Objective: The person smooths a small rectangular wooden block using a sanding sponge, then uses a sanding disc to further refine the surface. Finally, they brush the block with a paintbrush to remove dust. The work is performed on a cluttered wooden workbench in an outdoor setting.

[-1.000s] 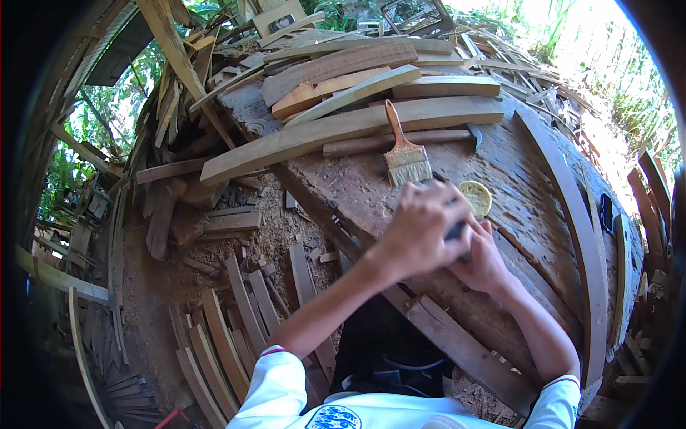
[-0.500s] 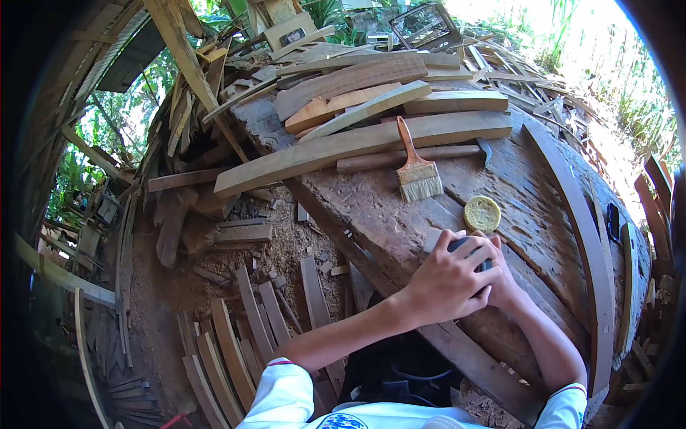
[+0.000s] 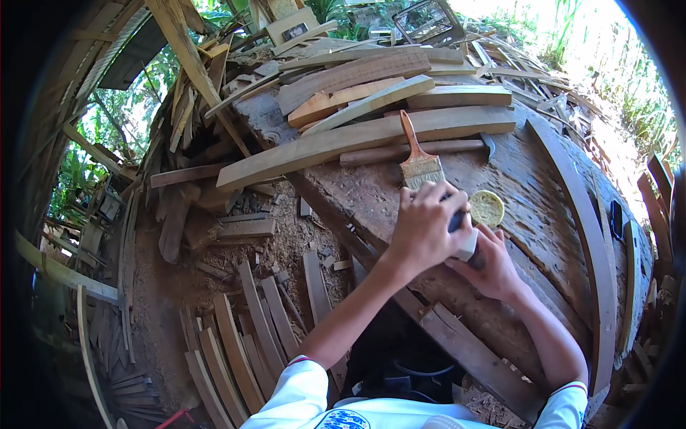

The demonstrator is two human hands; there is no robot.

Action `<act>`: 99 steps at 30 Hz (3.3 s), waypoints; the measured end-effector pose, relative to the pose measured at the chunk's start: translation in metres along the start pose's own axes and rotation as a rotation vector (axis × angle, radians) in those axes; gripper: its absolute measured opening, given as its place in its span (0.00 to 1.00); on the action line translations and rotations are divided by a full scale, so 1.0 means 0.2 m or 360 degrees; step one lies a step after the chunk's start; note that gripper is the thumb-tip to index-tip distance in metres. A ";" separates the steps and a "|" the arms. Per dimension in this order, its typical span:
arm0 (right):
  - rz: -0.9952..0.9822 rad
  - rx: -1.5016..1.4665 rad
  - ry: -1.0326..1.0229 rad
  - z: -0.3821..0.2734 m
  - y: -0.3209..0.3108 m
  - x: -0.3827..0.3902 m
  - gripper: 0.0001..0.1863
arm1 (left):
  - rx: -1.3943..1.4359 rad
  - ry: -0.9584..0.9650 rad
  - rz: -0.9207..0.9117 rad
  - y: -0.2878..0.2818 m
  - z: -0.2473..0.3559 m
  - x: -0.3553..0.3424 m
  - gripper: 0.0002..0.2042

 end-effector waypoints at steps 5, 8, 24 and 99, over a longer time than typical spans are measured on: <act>0.0232 0.0059 -0.0326 0.02 0.01 0.04 0.31 | 0.0027 0.0495 0.0052 -0.02 0.34 0.05 0.09; 0.0020 -0.0003 -0.0007 0.01 0.03 0.00 0.29 | 0.0032 0.0214 -0.0005 -0.02 0.11 0.06 0.09; 0.0320 0.0032 -0.0449 -0.06 -0.01 0.04 0.23 | -0.0018 0.0375 0.0054 -0.08 0.25 0.15 0.08; 0.0552 0.0265 -0.0654 -0.55 -0.16 0.12 0.15 | 0.0866 -0.0126 0.0234 0.19 -0.17 0.35 0.30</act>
Point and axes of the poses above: each hand's wrist, its own x-axis away from the middle knuckle, its own y-axis out of the palm, z = x × y, the point moved 9 cm from there along -x, towards the middle knuckle, and after that the axes turned 15 degrees about y, right-handed, at the moved point
